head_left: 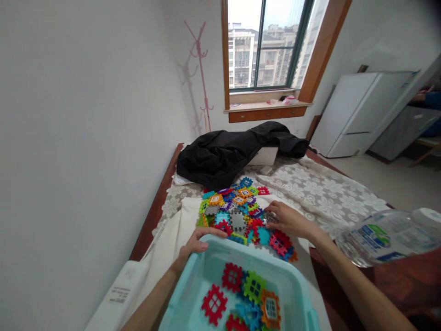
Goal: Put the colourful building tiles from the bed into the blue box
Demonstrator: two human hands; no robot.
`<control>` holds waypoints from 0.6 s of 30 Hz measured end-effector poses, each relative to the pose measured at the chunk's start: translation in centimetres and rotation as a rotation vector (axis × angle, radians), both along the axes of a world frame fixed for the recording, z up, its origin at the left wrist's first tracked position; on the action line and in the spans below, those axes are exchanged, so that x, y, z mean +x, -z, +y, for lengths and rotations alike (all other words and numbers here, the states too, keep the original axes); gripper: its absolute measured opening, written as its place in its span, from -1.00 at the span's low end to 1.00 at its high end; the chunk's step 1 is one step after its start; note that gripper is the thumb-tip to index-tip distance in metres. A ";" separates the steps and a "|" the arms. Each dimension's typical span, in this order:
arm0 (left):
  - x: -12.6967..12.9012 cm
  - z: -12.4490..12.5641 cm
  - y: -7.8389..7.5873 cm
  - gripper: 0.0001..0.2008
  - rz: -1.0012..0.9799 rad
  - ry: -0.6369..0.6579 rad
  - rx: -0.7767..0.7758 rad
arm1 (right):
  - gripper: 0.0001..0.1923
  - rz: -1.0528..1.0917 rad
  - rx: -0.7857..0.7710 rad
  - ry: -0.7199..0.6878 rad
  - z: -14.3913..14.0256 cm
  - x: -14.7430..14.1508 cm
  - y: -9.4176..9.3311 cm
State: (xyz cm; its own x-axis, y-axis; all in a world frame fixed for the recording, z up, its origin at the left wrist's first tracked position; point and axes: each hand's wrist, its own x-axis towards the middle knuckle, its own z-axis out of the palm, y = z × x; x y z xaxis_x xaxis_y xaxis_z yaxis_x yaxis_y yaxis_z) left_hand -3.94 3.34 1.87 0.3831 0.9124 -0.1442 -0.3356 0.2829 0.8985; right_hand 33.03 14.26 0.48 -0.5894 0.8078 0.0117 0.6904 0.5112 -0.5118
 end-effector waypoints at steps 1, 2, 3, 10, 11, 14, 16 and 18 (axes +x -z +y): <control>0.0 0.0 -0.2 -0.53 -0.001 0.010 -0.008 | -0.66 -0.005 0.007 -0.008 0.0 -0.1 0.1; 0.1 -0.1 -0.5 -0.52 -0.003 0.017 -0.015 | -0.71 -0.001 0.012 -0.007 0.0 -0.1 0.2; 0.1 -0.2 -0.7 -0.52 -0.006 0.022 -0.022 | -0.75 0.007 0.014 -0.001 0.0 -0.1 0.2; 0.6 -0.4 -1.3 -0.51 -0.016 0.015 -0.041 | -0.78 0.056 -0.020 0.026 0.1 0.1 -0.8; 0.7 -0.4 -1.1 -0.51 -0.018 0.004 -0.040 | -0.73 0.061 -0.044 0.018 -0.1 0.3 -1.2; 0.7 -0.2 -0.6 -0.52 -0.022 -0.036 -0.041 | -0.57 0.036 -0.177 -0.039 -1.1 1.3 -2.3; 0.8 -0.1 -0.5 -0.53 -0.023 -0.054 -0.045 | -0.48 -0.034 -0.256 -0.038 -2.0 1.9 -2.5; 0.9 -0.2 -0.7 -0.53 -0.016 -0.057 -0.045 | -0.48 -0.144 -0.285 0.013 -2.7 2.1 -2.3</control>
